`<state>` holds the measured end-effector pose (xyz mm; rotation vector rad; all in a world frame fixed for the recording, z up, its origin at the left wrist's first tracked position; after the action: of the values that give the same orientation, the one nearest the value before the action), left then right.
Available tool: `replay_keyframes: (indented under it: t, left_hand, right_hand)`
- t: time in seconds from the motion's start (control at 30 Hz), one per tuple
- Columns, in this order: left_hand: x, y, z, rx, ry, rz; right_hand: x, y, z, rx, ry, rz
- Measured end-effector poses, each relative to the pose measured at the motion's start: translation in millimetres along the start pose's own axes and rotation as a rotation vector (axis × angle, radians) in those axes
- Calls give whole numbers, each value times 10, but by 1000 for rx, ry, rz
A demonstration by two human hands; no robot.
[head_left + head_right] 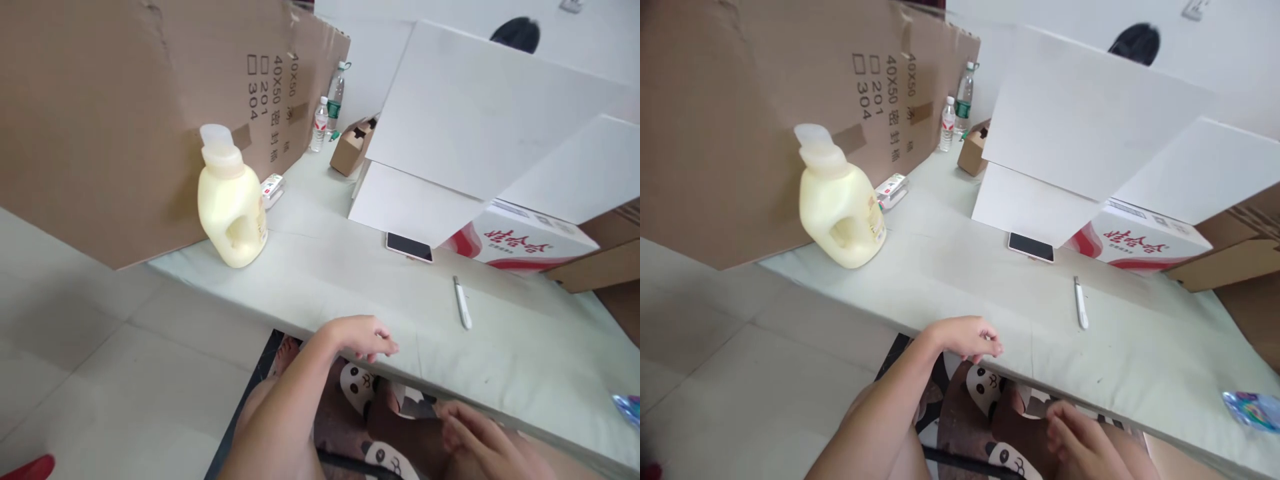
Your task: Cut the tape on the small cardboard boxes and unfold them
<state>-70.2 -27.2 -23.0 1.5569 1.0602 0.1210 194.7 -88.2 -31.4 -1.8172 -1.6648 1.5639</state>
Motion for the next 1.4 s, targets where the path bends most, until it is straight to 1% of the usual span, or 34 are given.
replay_keyframes:
  t: [0.03, 0.07, 0.13, 0.17, 0.23, 0.3, 0.37, 0.43, 0.5, 0.57, 0.8, 0.93, 1.03, 1.1, 1.17, 1.2, 1.3, 1.37, 1.4]
  left_hand:
    - [-38, -67, -54, 74, 91, -29]
    - [-70, -123, -115, 146, 204, -51]
    - [-108, -204, -222, 273, 409, -93]
    - [-108, -233, -255, 314, 466, -114]
    - [-74, -264, -288, 354, 494, -133]
    - [-29, -274, -303, 373, 484, -129]
    - [0, -287, -317, 389, 483, -140]
    - [12, -309, -328, 399, 492, -170]
    - [26, -314, -324, 408, 486, -183]
    - [54, -291, -314, 418, 484, -183]
    - [217, -114, -288, 440, 537, -214]
    - [222, -63, -314, 426, 594, -225]
    - [160, -34, -365, 412, 674, -245]
    - [101, -12, -396, 401, 771, -267]
    - [70, 13, -388, 398, 839, -251]
    - [75, 25, -366, 399, 842, -224]
    - [146, 42, -274, 409, 763, -121]
    - [183, 28, -249, 407, 730, -96]
    - [188, 18, -255, 399, 732, -95]
  right_hand:
    - [161, -148, 51, -18, -3, -44]
    - [333, -322, 120, -58, -8, -131]
    - [689, -685, 283, -95, 52, -314]
    - [863, -855, 382, -77, 90, -398]
    - [1176, -1133, 615, -42, 131, -533]
    - [1410, -1294, 843, 13, 139, -605]
    - [1539, -1347, 1021, 56, 119, -641]
    - [1572, -1338, 1122, 57, 91, -674]
    - [1559, -1307, 1144, 56, 77, -693]
    - [1550, -1278, 1115, 86, 80, -686]
    - [1599, -1252, 982, 191, 117, -653]
    - [1587, -1248, 963, 217, 100, -637]
    - [1650, -1341, 925, 208, 65, -623]
    - [1752, -1502, 869, 202, 55, -619]
    - [1885, -1761, 811, 171, 63, -635]
    - [1952, -1925, 793, 138, 69, -655]
    - [2101, -2509, 843, -135, 113, -803]
    - [2176, -2866, 957, -285, 138, -869]
    - [2217, -3011, 1030, -345, 144, -872]
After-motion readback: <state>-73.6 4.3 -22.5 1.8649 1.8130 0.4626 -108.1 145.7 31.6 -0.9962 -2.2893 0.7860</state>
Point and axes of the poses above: each hand's wrist, its own x-axis towards the middle knuckle, its own z-axis out of the palm, y = z × x, the point moved 4 cm from there along x, towards the middle knuckle, and after that the axes turned 10 degrees about x, right-handed, at the moved point
